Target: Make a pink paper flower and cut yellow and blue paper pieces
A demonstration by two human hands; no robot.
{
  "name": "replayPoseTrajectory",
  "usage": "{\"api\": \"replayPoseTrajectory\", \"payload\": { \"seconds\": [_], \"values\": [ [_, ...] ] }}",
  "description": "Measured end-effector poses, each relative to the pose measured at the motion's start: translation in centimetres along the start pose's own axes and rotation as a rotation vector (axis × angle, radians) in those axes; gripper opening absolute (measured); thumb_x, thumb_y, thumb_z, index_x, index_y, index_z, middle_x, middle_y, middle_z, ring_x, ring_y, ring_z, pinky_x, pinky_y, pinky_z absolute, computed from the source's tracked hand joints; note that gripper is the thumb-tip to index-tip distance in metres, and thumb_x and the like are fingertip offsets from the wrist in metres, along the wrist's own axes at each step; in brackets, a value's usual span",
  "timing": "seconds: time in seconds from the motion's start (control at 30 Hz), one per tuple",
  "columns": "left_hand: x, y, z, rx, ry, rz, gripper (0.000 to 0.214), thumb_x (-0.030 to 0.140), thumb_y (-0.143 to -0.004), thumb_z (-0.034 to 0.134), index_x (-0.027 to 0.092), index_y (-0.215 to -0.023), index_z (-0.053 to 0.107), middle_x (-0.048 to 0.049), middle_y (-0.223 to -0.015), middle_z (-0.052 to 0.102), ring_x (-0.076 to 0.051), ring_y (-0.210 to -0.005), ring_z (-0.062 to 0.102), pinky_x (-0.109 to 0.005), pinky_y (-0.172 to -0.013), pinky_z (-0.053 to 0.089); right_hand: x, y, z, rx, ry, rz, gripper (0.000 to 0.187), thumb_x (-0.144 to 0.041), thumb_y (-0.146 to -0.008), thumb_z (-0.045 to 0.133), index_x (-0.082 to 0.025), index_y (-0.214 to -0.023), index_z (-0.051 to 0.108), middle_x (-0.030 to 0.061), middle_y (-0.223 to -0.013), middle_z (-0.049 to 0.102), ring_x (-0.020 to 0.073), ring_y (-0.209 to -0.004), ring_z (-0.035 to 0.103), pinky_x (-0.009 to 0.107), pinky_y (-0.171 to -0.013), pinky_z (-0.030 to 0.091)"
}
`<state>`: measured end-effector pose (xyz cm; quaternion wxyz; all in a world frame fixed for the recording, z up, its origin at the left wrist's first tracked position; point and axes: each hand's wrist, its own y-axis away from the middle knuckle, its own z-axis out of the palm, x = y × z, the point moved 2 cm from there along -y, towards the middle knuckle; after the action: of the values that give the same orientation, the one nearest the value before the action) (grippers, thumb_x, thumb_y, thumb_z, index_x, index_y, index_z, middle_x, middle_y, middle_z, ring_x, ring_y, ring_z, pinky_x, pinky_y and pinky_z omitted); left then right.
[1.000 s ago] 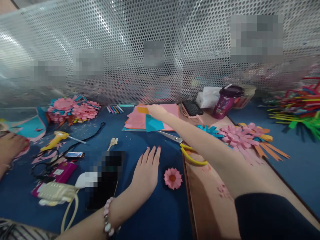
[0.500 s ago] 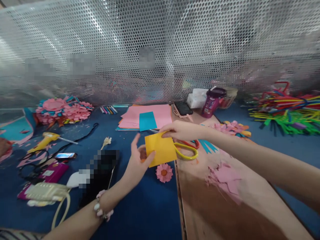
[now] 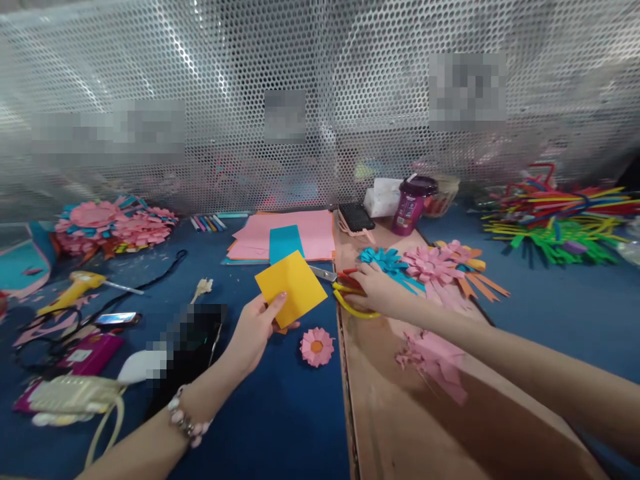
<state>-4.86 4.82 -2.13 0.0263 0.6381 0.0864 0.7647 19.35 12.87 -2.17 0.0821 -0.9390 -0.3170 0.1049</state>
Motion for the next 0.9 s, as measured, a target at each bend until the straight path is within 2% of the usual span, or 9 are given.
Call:
{"api": "replayPoseTrajectory", "payload": {
  "seconds": [0.13,0.3,0.4,0.53,0.6,0.67,0.73,0.8,0.9],
  "values": [
    [0.4,0.1,0.2,0.004,0.008,-0.017,0.042,0.039,-0.075,0.069,0.016,-0.109,0.061,-0.0111,-0.11,0.066,-0.022,-0.085,0.068,-0.029,-0.063,0.058,-0.2,0.4,1.0,0.066,-0.05,0.063,0.026,-0.035,-0.084,0.057,-0.013,-0.094,0.064,0.015,-0.096,0.06,0.0275,-0.097,0.053,0.04,-0.086,0.04],
    [0.3,0.9,0.9,-0.143,0.101,-0.159,0.037,0.035,-0.076,0.07,0.015,-0.107,0.064,-0.0116,-0.106,0.069,-0.022,-0.086,0.067,-0.031,-0.067,0.057,-0.7,0.8,-0.5,0.132,-0.221,0.179,0.033,-0.039,-0.08,0.062,-0.014,-0.101,0.059,0.0121,-0.1,0.062,0.0231,-0.088,0.06,0.037,-0.081,0.047],
    [-0.3,1.6,1.3,-0.331,0.082,-0.182,0.031,0.034,-0.079,0.067,0.014,-0.102,0.068,-0.011,-0.101,0.071,-0.02,-0.087,0.067,-0.03,-0.077,0.053,-2.6,1.6,-1.9,0.105,-0.72,0.39,0.03,-0.035,-0.079,0.063,-0.017,-0.101,0.056,0.0105,-0.101,0.065,0.0215,-0.085,0.063,0.036,-0.076,0.051],
    [-1.2,2.4,1.3,-0.496,-0.008,-0.174,0.027,0.033,-0.081,0.065,0.015,-0.099,0.071,-0.009,-0.098,0.072,-0.019,-0.087,0.066,-0.028,-0.08,0.05,-6.8,2.2,-2.3,0.069,-1.34,0.342,0.034,-0.034,-0.074,0.065,-0.019,-0.102,0.052,0.0082,-0.109,0.064,0.0212,-0.098,0.063,0.036,-0.086,0.051],
    [-1.3,2.6,1.2,-0.498,-0.03,-0.17,0.026,0.032,-0.08,0.066,0.016,-0.1,0.071,-0.0082,-0.098,0.072,-0.018,-0.09,0.065,-0.027,-0.084,0.048,-8.4,2.3,-2.0,-0.032,-1.483,0.345,0.035,-0.041,-0.079,0.06,-0.02,-0.105,0.052,0.008,-0.107,0.064,0.0222,-0.092,0.065,0.036,-0.078,0.054],
    [-1.2,2.8,1.3,-0.492,0.006,-0.182,0.027,0.032,-0.081,0.066,0.017,-0.103,0.07,-0.0081,-0.1,0.071,-0.019,-0.091,0.065,-0.029,-0.085,0.047,-9.2,2.4,-1.9,-0.1,-1.521,0.364,0.034,-0.046,-0.085,0.048,-0.02,-0.106,0.054,0.0086,-0.106,0.064,0.0228,-0.087,0.066,0.037,-0.072,0.055],
    [-1.0,2.9,1.6,-0.474,0.088,-0.206,0.028,0.032,-0.081,0.065,0.018,-0.104,0.07,-0.0084,-0.101,0.071,-0.019,-0.09,0.065,-0.031,-0.086,0.047,-9.3,2.6,-2.2,-0.097,-1.486,0.342,0.035,-0.044,-0.085,0.051,-0.021,-0.112,0.053,0.0087,-0.113,0.061,0.0227,-0.09,0.065,0.037,-0.074,0.055],
    [-0.8,3.0,1.8,-0.451,0.145,-0.218,0.028,0.032,-0.081,0.066,0.018,-0.104,0.07,-0.0086,-0.1,0.071,-0.019,-0.089,0.066,-0.031,-0.086,0.048,-9.0,2.8,-2.9,-0.048,-1.361,0.255,0.043,-0.036,-0.082,0.059,-0.023,-0.121,0.048,0.0084,-0.123,0.055,0.0219,-0.097,0.063,0.036,-0.081,0.054],
    [-0.5,3.2,1.8,-0.484,0.108,-0.198,0.028,0.032,-0.08,0.066,0.017,-0.103,0.07,-0.0091,-0.098,0.072,-0.019,-0.088,0.066,-0.03,-0.084,0.048,-8.1,3.1,-3.6,0.039,-1.032,0.133,0.041,-0.031,-0.086,0.054,-0.022,-0.125,0.045,0.0098,-0.123,0.054,0.0221,-0.105,0.059,0.038,-0.086,0.051]
  ]
}}
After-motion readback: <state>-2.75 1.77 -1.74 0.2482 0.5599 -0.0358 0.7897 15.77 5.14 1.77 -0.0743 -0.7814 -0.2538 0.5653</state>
